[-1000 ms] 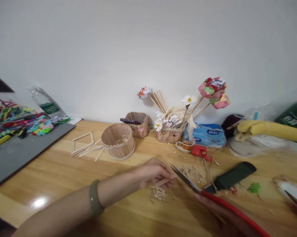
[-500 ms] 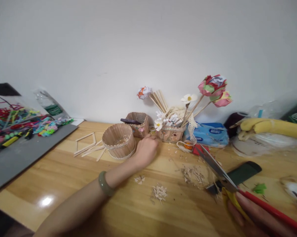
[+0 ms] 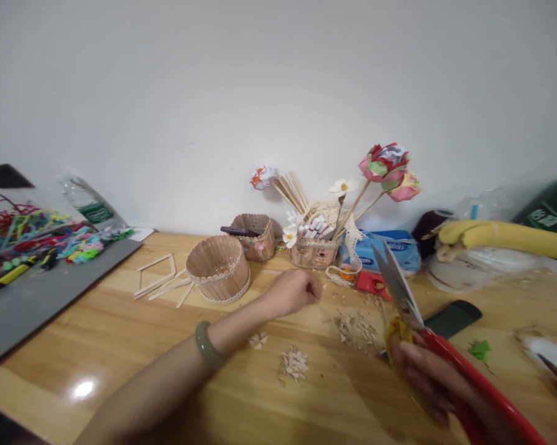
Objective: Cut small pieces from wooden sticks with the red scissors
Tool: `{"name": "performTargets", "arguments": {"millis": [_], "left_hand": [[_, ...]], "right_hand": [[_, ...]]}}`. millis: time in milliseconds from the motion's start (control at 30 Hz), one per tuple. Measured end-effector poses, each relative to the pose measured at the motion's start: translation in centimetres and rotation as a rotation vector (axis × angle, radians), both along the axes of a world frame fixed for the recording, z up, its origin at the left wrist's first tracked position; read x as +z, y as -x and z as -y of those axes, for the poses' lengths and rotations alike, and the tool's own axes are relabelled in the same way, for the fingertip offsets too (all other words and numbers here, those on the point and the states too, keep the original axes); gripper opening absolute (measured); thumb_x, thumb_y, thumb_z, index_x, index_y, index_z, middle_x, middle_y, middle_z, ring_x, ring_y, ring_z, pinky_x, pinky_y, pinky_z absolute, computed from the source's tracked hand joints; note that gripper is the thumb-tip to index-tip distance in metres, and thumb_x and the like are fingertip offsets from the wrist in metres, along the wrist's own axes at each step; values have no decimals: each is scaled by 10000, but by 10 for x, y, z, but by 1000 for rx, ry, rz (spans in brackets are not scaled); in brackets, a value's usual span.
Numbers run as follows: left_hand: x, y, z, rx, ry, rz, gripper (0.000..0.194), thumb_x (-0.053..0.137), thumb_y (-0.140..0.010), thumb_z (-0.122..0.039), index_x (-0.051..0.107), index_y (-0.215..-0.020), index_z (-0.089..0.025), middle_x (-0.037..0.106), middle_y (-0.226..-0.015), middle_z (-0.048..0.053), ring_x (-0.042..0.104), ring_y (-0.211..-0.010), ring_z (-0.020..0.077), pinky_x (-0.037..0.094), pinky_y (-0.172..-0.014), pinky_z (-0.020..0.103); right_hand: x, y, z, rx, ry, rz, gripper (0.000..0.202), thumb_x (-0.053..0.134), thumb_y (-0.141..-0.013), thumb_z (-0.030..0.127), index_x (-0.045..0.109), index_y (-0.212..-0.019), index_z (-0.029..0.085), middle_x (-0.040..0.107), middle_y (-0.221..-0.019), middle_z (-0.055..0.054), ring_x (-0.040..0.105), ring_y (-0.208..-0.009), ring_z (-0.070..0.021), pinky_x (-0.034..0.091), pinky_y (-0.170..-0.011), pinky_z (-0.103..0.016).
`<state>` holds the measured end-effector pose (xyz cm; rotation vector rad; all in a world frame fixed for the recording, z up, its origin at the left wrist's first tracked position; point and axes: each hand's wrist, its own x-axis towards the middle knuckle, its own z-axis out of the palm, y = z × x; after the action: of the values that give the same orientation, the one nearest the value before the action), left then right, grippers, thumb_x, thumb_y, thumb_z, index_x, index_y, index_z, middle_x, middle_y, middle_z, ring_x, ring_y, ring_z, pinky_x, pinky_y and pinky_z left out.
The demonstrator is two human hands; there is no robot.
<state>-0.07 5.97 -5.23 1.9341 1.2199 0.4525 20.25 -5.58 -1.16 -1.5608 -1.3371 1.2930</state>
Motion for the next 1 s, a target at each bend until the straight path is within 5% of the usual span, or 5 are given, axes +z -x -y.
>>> {"name": "performTargets", "arguments": {"millis": [167, 300, 467, 667, 1000], "left_hand": [[20, -14, 26, 45, 173, 192, 164, 634, -692, -238, 698, -796, -128, 685, -721, 22, 575, -614, 109, 438, -616, 214], [36, -18, 46, 180, 445, 552, 84, 667, -603, -124, 701, -679, -129, 645, -619, -10, 532, -573, 90, 415, -639, 226], [49, -18, 54, 206, 469, 604, 66, 685, -581, -92, 681, -638, -126, 640, -623, -4, 542, -598, 100, 409, -659, 237], [51, -18, 59, 199, 531, 706, 186, 758, -513, -101, 612, -627, -115, 612, -603, -15, 541, -581, 85, 413, -629, 225], [49, -16, 59, 89, 656, 811, 287, 816, -473, -201, 638, -677, -108, 646, -631, 2, 564, -580, 85, 433, -623, 233]], "right_hand": [[11, 15, -19, -44, -82, 156, 258, 639, -565, 475, 576, -588, 226, 577, -555, -2, 522, -536, -193, 405, -525, -312], [5, 24, -24, -41, -177, 76, 223, 642, -627, 427, 565, -661, 221, 575, -612, 10, 547, -599, -195, 418, -535, -289], [-3, 23, -21, -6, -228, 61, 183, 656, -679, 365, 552, -710, 218, 566, -658, 21, 540, -620, -174, 415, -555, -267], [8, 24, -19, 24, -171, -3, 200, 666, -623, 367, 528, -641, 223, 508, -556, 46, 467, -530, -155, 369, -512, -272], [-12, 20, -20, 117, -93, -582, 241, 765, -628, 355, 574, -701, 228, 568, -623, 55, 500, -546, -114, 407, -509, -221]]}}
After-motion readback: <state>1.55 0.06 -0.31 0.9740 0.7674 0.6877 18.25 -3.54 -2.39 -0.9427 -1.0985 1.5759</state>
